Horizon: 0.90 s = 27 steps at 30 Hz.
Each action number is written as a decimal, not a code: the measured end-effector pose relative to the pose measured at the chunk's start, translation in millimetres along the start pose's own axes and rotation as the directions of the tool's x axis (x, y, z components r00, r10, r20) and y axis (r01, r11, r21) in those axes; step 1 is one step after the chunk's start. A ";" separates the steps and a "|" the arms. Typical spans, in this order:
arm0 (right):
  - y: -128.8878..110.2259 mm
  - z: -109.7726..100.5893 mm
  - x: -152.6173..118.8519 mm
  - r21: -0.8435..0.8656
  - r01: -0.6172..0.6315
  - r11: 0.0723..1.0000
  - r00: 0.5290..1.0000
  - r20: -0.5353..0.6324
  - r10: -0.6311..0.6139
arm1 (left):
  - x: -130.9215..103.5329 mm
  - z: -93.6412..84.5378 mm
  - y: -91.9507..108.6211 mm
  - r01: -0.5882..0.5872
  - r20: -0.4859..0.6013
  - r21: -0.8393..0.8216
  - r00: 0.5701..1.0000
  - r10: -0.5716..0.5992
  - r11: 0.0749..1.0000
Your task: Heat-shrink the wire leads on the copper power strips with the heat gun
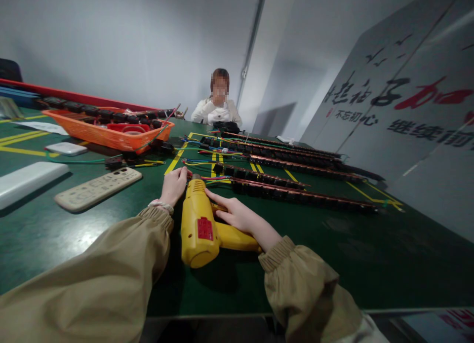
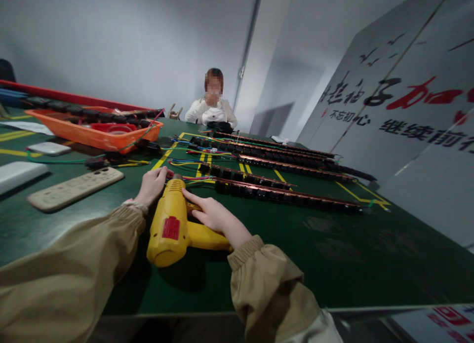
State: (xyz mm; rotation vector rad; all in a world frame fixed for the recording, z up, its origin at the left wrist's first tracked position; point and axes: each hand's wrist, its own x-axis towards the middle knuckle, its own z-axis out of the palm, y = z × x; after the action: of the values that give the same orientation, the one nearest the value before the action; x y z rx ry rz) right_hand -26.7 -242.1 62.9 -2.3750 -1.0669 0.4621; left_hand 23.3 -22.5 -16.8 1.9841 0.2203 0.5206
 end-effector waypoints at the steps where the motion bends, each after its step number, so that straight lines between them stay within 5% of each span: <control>1: -2.0 1.2 1.3 0.003 0.011 1.000 1.000 -0.006 -0.011 | 0.6 -0.2 -0.2 0.004 0.004 0.004 1.000 -0.004 1.000; 13: -8.1 3.3 3.2 -0.023 0.016 1.000 1.000 -0.010 -0.016 | -2.4 -5.1 1.7 0.027 0.035 0.024 0.999 -0.028 0.999; 21: -2.0 0.3 -2.2 -0.294 -0.043 0.955 0.999 -0.034 0.034 | -4.9 -3.6 5.7 0.028 0.011 0.002 1.000 -0.028 1.000; 27: 6.1 -5.6 -12.2 -0.226 -0.050 0.973 0.999 -0.018 0.047 | -6.5 -4.0 5.0 0.008 0.004 0.001 1.000 -0.008 1.000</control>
State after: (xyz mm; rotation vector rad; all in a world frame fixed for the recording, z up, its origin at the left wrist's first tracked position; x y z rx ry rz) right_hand -28.1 -256.7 65.3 -2.6044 -1.1096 0.3590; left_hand 15.3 -24.0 -12.6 1.9842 0.2261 0.5112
